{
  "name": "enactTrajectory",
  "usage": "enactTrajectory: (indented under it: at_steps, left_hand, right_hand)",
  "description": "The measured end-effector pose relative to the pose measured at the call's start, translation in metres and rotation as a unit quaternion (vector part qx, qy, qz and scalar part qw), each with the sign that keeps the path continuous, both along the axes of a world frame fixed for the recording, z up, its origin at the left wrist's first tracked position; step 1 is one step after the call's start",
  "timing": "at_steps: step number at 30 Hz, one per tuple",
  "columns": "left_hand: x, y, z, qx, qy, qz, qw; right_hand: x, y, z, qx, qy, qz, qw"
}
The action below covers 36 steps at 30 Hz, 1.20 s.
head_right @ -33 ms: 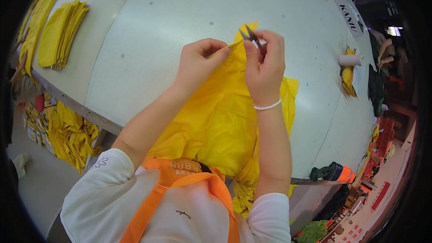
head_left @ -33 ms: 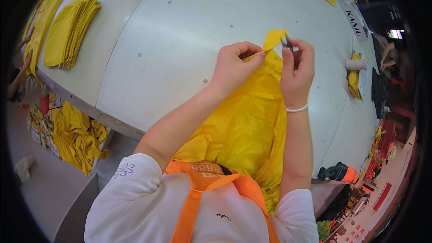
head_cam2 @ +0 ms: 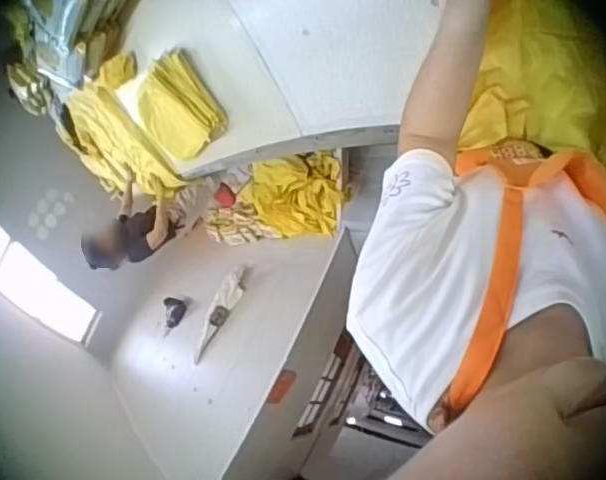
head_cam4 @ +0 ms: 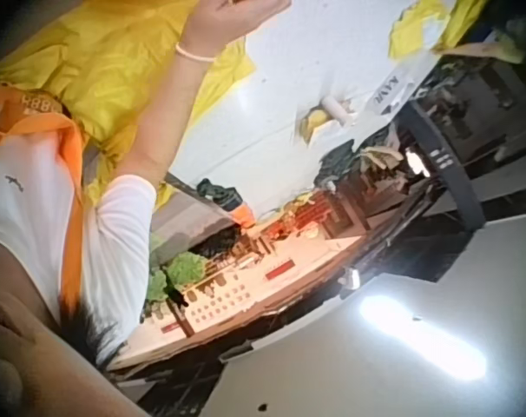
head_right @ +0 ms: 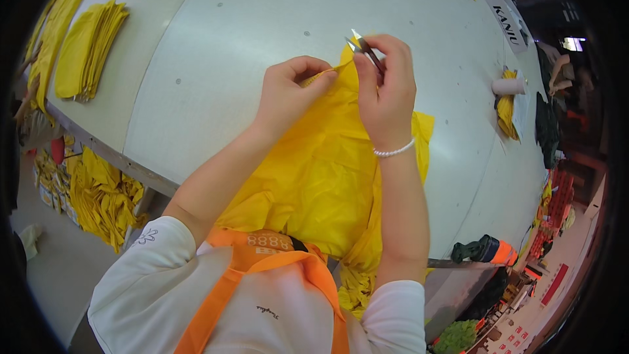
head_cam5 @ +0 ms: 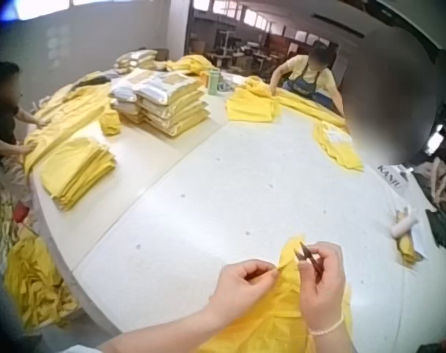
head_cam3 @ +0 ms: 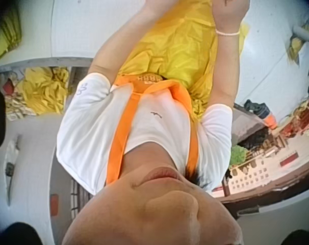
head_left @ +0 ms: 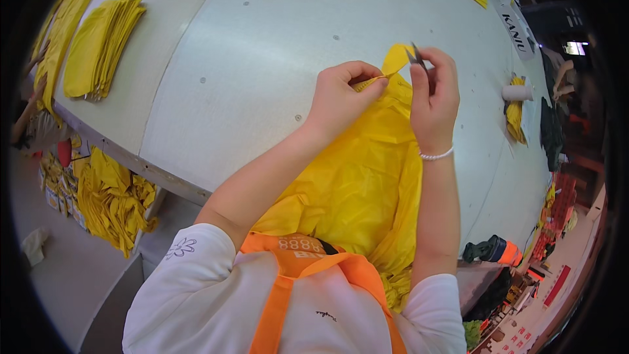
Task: The person folds a yellow raincoat on a table, aligning the sleeves and body, then folds it into a compact rectangle. The person places the folded coat into a clear plastic bag and sets it aside. The person repeats the process with another yellow raincoat.
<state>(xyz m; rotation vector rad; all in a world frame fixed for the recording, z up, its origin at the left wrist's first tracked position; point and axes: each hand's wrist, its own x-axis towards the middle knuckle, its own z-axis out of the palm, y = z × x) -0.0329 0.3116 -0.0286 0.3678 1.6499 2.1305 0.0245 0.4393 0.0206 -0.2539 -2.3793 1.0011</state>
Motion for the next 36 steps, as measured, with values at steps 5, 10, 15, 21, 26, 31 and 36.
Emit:
enactTrajectory:
  at_steps: [5, 10, 15, 21, 26, 31, 36]
  left_hand:
    - [0.003, 0.001, -0.011, -0.110, 0.313, 0.118, 0.936]
    - [0.008, 0.002, -0.014, -0.087, 0.403, 0.157, 0.898]
    - [0.014, 0.003, -0.014, -0.067, 0.436, 0.162, 0.882]
    - [0.017, 0.003, -0.010, -0.069, 0.445, 0.165, 0.878]
    - [0.021, 0.002, -0.007, -0.076, 0.446, 0.167, 0.876]
    - [0.026, 0.004, -0.004, -0.083, 0.463, 0.171, 0.866]
    - [0.034, 0.006, 0.000, -0.085, 0.487, 0.171, 0.852]
  right_hand:
    - [0.007, 0.018, 0.018, -0.112, -0.221, 0.053, 0.967]
    - [0.027, 0.024, 0.029, -0.154, -0.309, 0.046, 0.938]
    - [0.034, 0.023, 0.027, -0.150, -0.265, 0.087, 0.949]
    - [0.038, 0.018, 0.025, -0.159, -0.242, 0.080, 0.954]
    - [0.042, 0.019, 0.020, -0.122, -0.198, 0.086, 0.969]
    - [0.049, 0.027, 0.017, -0.150, -0.204, 0.096, 0.963]
    - [0.058, 0.031, 0.023, -0.154, -0.214, 0.113, 0.958]
